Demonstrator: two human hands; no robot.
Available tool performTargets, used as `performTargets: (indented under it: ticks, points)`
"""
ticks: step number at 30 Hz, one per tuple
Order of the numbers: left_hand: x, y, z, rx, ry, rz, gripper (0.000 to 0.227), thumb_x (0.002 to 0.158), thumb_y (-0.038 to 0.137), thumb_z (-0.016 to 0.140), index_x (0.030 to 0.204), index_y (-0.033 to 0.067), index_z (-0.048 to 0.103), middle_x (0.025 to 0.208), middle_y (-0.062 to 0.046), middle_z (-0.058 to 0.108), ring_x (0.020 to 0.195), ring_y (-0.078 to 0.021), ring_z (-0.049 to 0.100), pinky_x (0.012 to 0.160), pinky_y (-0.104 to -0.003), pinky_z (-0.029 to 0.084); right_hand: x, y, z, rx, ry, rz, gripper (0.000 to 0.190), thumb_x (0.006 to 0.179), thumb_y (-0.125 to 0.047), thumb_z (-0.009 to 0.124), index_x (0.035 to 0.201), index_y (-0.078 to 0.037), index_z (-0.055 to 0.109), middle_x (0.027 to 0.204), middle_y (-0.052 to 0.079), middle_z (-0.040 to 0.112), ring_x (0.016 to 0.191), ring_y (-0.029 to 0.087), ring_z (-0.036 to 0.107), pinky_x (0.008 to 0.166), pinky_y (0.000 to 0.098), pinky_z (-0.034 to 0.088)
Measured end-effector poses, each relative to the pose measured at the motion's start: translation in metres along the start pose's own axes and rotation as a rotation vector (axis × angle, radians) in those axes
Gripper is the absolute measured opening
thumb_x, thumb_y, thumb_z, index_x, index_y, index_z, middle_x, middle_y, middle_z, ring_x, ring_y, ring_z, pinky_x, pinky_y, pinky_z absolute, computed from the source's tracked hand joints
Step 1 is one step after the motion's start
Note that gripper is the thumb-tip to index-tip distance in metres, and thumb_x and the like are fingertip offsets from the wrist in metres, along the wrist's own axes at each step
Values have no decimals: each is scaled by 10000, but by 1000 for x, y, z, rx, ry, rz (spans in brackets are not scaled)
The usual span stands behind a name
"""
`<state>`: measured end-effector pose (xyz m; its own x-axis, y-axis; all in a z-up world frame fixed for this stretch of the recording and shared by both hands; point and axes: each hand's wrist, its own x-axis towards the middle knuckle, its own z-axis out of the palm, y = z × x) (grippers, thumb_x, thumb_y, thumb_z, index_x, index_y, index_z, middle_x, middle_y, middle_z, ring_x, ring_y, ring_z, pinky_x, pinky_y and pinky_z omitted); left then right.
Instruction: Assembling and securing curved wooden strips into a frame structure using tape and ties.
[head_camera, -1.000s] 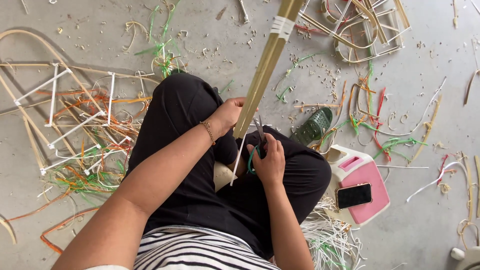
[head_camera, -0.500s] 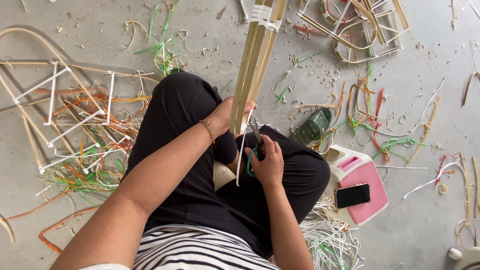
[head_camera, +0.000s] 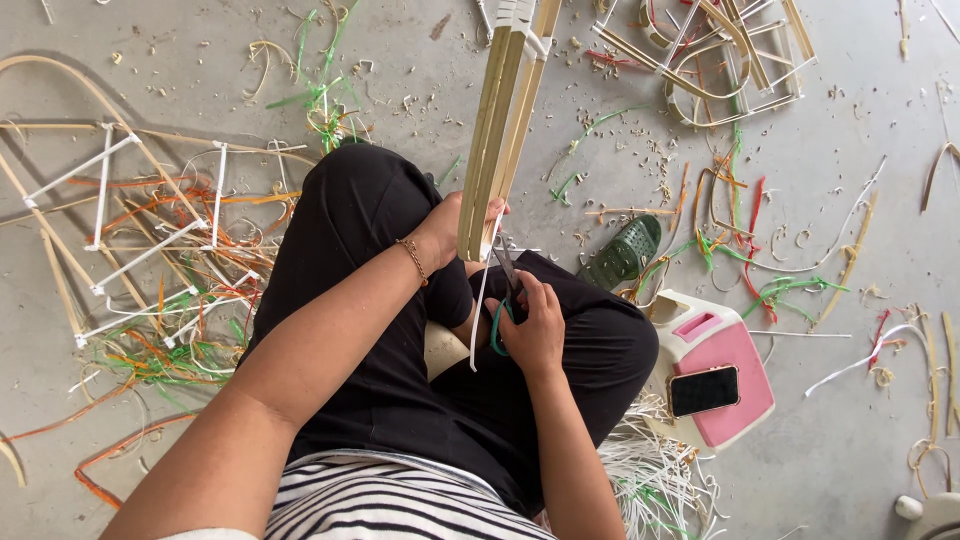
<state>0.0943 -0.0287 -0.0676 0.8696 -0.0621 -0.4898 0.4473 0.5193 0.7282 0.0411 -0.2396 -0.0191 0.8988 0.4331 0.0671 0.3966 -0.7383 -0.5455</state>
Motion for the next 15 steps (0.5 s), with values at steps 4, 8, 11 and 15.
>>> performTargets:
  ticks: [4, 8, 11, 15]
  points:
    - [-3, 4, 2, 12, 21, -24, 218, 1000, 267, 631, 983, 58, 691, 728, -9, 657, 615, -89, 628, 564, -237, 533, -1, 0, 0, 6, -2, 2, 604, 780, -319, 888, 1271, -88, 623, 856, 49, 586, 765, 208, 605, 683, 349, 547]
    - [-2, 3, 1, -4, 25, -26, 228, 1004, 271, 627, 979, 52, 684, 730, -15, 658, 610, -88, 624, 551, -235, 526, -2, 3, 2, 33, 6, -6, 608, 775, -311, 887, 1274, -89, 621, 869, 47, 592, 765, 200, 610, 689, 340, 553]
    - [-1, 0, 0, -63, 6, -10, 210, 1004, 254, 636, 984, 49, 680, 733, -8, 654, 610, -83, 619, 544, -238, 524, -3, 3, 2, 50, 15, -25, 615, 767, -300, 889, 1276, -89, 618, 877, 47, 595, 776, 196, 614, 702, 338, 555]
    - [0, 1, -1, -47, 10, -7, 212, 1004, 254, 640, 986, 48, 686, 734, -7, 651, 610, -87, 616, 544, -240, 520, -2, 3, 2, 47, 8, -8, 608, 764, -288, 895, 1272, -91, 623, 866, 50, 595, 763, 201, 610, 698, 341, 553]
